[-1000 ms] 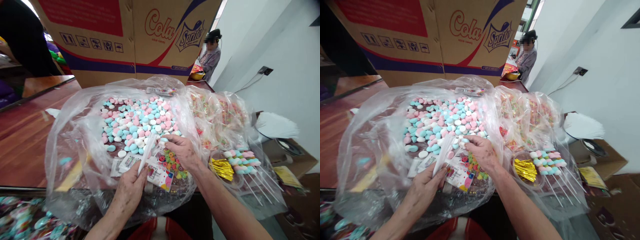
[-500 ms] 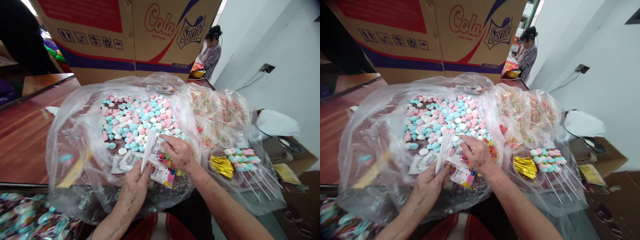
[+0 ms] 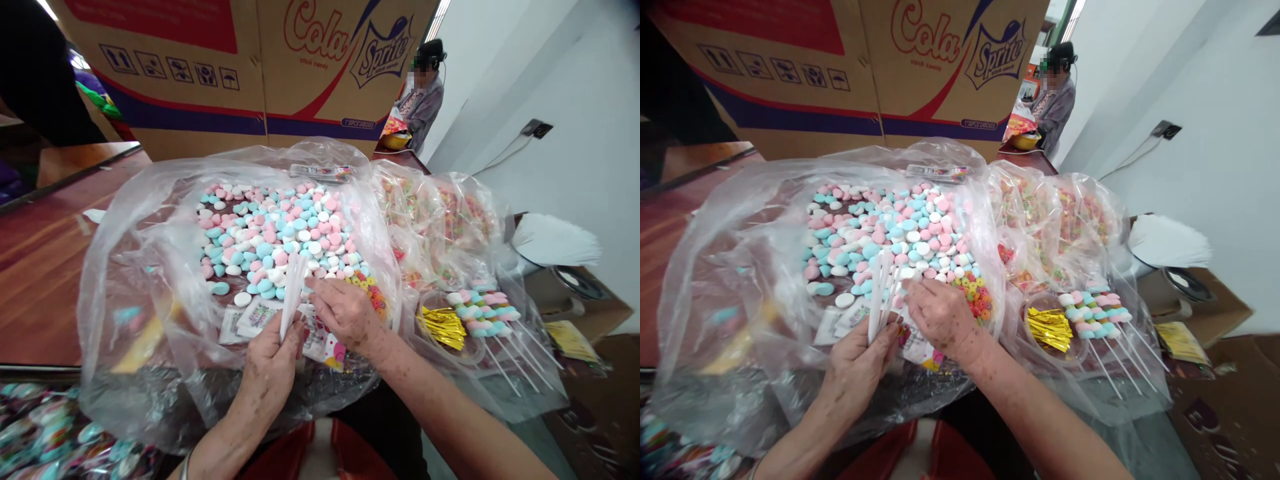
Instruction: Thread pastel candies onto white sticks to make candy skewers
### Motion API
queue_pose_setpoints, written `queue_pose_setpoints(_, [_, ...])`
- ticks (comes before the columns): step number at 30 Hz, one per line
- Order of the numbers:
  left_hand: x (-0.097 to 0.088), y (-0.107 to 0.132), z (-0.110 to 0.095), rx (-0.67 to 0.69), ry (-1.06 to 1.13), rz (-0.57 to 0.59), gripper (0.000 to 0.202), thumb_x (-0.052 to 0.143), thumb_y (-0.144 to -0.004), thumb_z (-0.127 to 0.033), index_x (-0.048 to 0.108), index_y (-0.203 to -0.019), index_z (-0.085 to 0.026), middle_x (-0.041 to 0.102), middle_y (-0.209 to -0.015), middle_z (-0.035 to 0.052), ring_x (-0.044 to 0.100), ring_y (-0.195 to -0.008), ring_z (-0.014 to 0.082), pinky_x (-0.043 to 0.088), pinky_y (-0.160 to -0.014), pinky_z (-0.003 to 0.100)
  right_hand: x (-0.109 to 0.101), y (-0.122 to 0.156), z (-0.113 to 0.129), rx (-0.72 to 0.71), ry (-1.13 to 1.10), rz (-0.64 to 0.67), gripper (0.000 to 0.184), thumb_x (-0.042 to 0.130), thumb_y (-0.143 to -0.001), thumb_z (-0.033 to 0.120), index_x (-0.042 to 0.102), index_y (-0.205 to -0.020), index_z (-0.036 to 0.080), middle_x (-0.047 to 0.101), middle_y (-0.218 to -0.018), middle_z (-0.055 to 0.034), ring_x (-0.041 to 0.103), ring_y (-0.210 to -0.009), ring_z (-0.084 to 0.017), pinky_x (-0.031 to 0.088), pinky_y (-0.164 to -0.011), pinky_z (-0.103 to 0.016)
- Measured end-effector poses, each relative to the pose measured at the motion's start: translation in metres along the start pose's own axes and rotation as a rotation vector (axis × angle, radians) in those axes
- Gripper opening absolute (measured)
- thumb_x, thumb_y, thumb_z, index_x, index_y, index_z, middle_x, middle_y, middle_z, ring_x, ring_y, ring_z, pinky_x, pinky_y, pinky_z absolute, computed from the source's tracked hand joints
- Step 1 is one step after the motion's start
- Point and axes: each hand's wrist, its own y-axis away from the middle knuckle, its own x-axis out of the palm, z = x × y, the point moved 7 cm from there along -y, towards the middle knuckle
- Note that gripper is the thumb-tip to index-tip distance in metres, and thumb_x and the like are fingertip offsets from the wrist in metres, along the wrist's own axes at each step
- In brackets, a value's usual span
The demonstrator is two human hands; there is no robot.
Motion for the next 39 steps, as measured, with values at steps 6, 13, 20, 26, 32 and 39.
queue_pose_setpoints(6, [-0.006, -0.008, 0.001, -0.036, 0.096, -0.015, 0.024, 0.066, -0.081, -0.041, 0.063, -0.087, -0.018, 0.045, -0.052, -0.0077, 0.034, -0.042, 0.0074, 0.026, -0.037, 0.018, -0.004, 0.005, -0.017, 0.193, -0.032, 0.059, 0.038, 0.046, -0.098, 0.028, 0.054, -0.133, 0.014, 0.071, -0.113, -0.0112, 0.066, -0.098, -0.02, 0.052, -0.089, -0.032])
queue_pose_setpoints(13, [-0.017, -0.004, 0.005, -0.06, 0.151, -0.03, 0.023, 0.066, -0.081, -0.04, 0.058, -0.084, -0.019, 0.045, -0.049, -0.0095, 0.032, -0.037, 0.005, 0.023, -0.033, 0.014, 0.024, 0.008, -0.03, 0.088, 0.259, 0.541, 0.011, 0.058, -0.09, 0.019, 0.066, -0.084, 0.017, 0.07, -0.086, -0.0084, 0.058, -0.089, -0.024, 0.045, -0.089, -0.037])
queue_pose_setpoints(20, [-0.02, -0.002, 0.011, -0.105, 0.169, -0.027, 0.023, 0.065, -0.083, -0.04, 0.057, -0.089, -0.019, 0.046, -0.049, -0.0102, 0.032, -0.037, 0.0046, 0.024, -0.034, 0.013, 0.024, -0.002, -0.029, 0.165, 0.288, 0.46, 0.02, 0.053, -0.088, 0.009, 0.067, -0.101, 0.014, 0.071, -0.097, -0.0109, 0.061, -0.094, -0.025, 0.046, -0.086, -0.036])
queue_pose_setpoints(26, [-0.024, -0.001, 0.011, -0.113, 0.17, -0.04, 0.026, 0.067, -0.081, -0.042, 0.057, -0.091, -0.019, 0.047, -0.049, -0.01, 0.031, -0.036, 0.0047, 0.023, -0.034, 0.014, 0.04, 0.001, -0.019, 0.108, 0.257, 0.484, 0.021, 0.049, -0.091, 0.007, 0.066, -0.096, 0.019, 0.069, -0.093, -0.0077, 0.062, -0.092, -0.022, 0.049, -0.081, -0.032])
queue_pose_setpoints(32, [-0.025, 0.0, 0.009, -0.08, 0.073, -0.006, 0.025, 0.063, -0.084, -0.044, 0.057, -0.09, -0.02, 0.047, -0.049, -0.0094, 0.032, -0.037, 0.0067, 0.024, -0.035, 0.017, 0.046, -0.001, -0.024, 0.21, 0.158, 0.421, 0.02, 0.049, -0.088, 0.005, 0.064, -0.097, 0.015, 0.067, -0.109, -0.0144, 0.058, -0.109, -0.026, 0.047, -0.095, -0.039])
queue_pose_setpoints(39, [-0.019, 0.005, -0.008, 0.054, -0.287, 0.122, 0.027, 0.058, -0.085, -0.043, 0.062, -0.074, -0.019, 0.048, -0.052, -0.0049, 0.043, -0.05, 0.0128, 0.032, -0.047, 0.022, 0.02, 0.005, -0.078, 0.735, -0.795, 0.046, 0.007, 0.059, -0.079, 0.02, 0.063, -0.085, 0.018, 0.073, -0.087, -0.0027, 0.066, -0.078, -0.016, 0.051, -0.069, -0.026])
